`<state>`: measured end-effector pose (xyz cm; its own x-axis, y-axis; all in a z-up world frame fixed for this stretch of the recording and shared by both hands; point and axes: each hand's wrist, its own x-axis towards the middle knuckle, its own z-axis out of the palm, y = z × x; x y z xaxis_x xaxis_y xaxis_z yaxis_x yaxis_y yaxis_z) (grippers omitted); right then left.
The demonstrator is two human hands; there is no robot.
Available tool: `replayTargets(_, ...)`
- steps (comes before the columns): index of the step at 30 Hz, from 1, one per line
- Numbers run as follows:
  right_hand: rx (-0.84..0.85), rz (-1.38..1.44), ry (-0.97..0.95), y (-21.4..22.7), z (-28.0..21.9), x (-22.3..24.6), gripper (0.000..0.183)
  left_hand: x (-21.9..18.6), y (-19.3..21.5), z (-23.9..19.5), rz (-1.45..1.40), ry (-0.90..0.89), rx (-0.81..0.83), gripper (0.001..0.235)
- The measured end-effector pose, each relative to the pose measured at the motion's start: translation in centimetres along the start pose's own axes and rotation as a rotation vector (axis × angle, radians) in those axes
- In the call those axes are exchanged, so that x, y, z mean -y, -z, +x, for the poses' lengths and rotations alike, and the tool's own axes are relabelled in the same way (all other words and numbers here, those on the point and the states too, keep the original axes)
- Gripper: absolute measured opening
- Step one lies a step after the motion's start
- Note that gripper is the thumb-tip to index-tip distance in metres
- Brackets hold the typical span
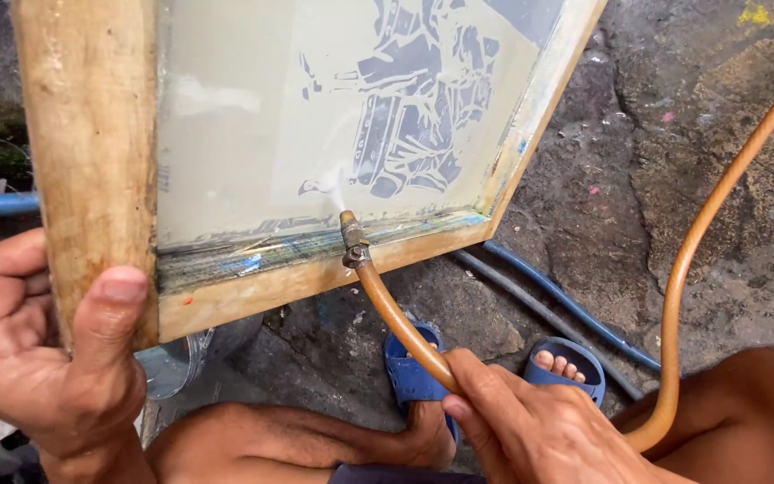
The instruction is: The person uses a hose to spray water on a framed screen, rinsing off residue and revealing a printed design. They hold the frame with one hand and direct the water stream with the other, repeatedly tilting the frame to clean different areas.
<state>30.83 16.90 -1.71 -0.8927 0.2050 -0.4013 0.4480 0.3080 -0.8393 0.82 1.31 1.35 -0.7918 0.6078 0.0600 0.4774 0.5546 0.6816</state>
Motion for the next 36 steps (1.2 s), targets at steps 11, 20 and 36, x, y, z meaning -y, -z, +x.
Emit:
replayTargets(11, -0.172, -0.087, 0.061, -0.5, 0.4, 2.0, 0.037, 1.0, 0.1, -0.1, -0.005, -0.066, -0.029, 0.045)
replayTargets(20, -0.102, -0.123, 0.014, -0.7, 0.8, 2.5, 0.017, 0.7, 0.3, 0.2, 0.023, -0.081, -0.008, 0.043)
replayTargets(36, -0.027, -0.109, -0.069, -0.5, 0.9, 1.9, 0.020, 1.0, 0.2, 0.2, 0.028, -0.074, -0.028, 0.043)
